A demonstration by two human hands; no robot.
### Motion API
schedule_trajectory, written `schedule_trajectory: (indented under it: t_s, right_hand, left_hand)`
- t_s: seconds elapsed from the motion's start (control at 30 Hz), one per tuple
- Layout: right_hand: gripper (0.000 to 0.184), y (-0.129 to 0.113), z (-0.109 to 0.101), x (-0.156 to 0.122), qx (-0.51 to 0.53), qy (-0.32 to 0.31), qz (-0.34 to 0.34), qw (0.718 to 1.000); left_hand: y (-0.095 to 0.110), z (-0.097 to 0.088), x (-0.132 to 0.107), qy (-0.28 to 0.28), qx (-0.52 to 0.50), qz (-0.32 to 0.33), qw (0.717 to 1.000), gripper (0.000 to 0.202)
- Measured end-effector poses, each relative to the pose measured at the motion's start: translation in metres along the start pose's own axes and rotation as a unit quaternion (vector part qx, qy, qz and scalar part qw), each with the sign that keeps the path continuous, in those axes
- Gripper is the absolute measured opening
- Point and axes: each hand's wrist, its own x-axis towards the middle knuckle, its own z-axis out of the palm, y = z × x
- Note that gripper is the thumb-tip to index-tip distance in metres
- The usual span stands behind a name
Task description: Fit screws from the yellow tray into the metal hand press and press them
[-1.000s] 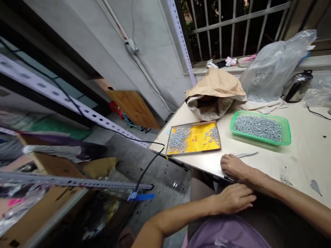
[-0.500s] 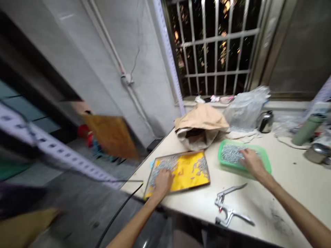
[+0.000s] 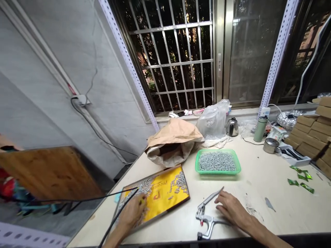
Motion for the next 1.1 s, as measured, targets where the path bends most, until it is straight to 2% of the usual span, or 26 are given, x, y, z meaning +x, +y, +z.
schedule_trajectory:
  t_s: [0.07, 0.17, 0.27, 0.33, 0.4, 0.47, 0.53, 0.63, 0.73, 0.9, 1.1]
  right_hand:
    - [0.021, 0.003, 0.006, -0.01, 0.005, -0.013, 0.012, 1.0]
    - [0.021, 0.007, 0.015, -0.021, 0.013, -0.021, 0.018, 1.0]
    - [0.021, 0.006, 0.019, -0.031, 0.014, -0.027, 0.012, 0.999]
    - [0.021, 0.006, 0.021, -0.034, -0.001, -0.039, 0.005, 0.999]
    - [0.017, 0.008, 0.024, -0.035, -0.019, -0.037, -0.007, 0.999]
    - [0.017, 0.011, 0.03, -0.035, -0.045, -0.038, -0.021, 0.998]
    - [0.017, 0.013, 0.036, -0.035, -0.071, -0.032, -0.035, 0.996]
    - [0.017, 0.013, 0.041, -0.036, -0.101, -0.012, -0.041, 0.994]
    - [0.017, 0.011, 0.044, -0.037, -0.118, -0.001, -0.041, 0.992]
    - [0.017, 0.008, 0.045, -0.038, -0.132, 0.005, -0.036, 0.991]
    - [0.017, 0.007, 0.045, -0.038, -0.147, 0.001, -0.033, 0.989]
  left_hand:
    - [-0.004, 0.0, 0.0, 0.01, -0.021, -0.024, 0.999, 0.029]
    - [-0.004, -0.004, -0.002, 0.066, -0.031, -0.029, 0.997, 0.027]
    - [0.014, -0.017, -0.014, 0.128, -0.042, -0.015, 0.991, 0.026]
    - [0.038, -0.022, -0.026, 0.105, -0.096, -0.011, 0.99, 0.026]
    - [0.07, -0.017, -0.04, 0.06, -0.194, -0.003, 0.979, 0.026]
    - [0.104, -0.002, -0.057, -0.012, -0.313, 0.004, 0.95, 0.034]
    - [0.134, 0.017, -0.075, -0.098, -0.389, 0.005, 0.916, 0.038]
    - [0.163, 0.041, -0.094, -0.13, -0.424, 0.001, 0.896, 0.034]
    - [0.172, 0.052, -0.097, -0.145, -0.409, -0.024, 0.901, 0.031]
    - [0.17, 0.051, -0.093, -0.182, -0.366, -0.061, 0.911, 0.027]
    - [0.172, 0.05, -0.094, -0.229, -0.375, -0.104, 0.892, 0.026]
